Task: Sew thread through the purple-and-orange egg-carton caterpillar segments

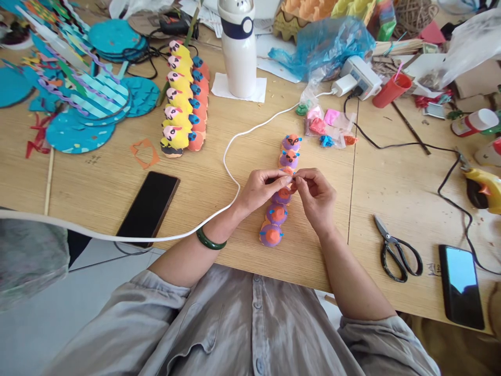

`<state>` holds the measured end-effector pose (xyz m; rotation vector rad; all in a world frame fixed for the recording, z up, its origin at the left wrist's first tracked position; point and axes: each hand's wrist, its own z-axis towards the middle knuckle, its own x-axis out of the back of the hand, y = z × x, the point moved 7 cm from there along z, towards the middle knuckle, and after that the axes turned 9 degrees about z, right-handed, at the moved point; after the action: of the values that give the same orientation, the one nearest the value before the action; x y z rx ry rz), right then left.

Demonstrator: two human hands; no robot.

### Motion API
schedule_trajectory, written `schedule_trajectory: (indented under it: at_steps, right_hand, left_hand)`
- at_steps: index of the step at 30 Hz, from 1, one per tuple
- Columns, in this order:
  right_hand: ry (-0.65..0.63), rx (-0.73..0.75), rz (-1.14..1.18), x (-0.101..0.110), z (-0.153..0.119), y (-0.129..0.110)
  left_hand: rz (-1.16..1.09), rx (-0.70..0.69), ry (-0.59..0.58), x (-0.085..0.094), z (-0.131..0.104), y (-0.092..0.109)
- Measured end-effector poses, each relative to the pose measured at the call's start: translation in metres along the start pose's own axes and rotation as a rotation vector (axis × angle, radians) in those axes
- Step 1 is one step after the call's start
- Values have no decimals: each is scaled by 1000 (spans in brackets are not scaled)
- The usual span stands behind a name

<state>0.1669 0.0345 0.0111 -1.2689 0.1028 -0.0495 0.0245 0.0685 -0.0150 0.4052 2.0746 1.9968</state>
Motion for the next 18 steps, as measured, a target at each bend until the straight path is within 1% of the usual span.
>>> schedule_trajectory:
  at_steps: [3,9,13,18]
  right_hand:
    - [-7,-9,-19,-1,0,-2]
    - [19,-32,-2,0,-1,-2]
    - [24,-38,-68,2,-2,1]
    - [52,-42,-71,3,-1,2]
  left_hand:
    - [0,-4,14,1,0,1]
    - [14,-16,41,3,0,4]
    - [10,-38,66,5,0,6]
    - [41,-20,51,3,-1,6]
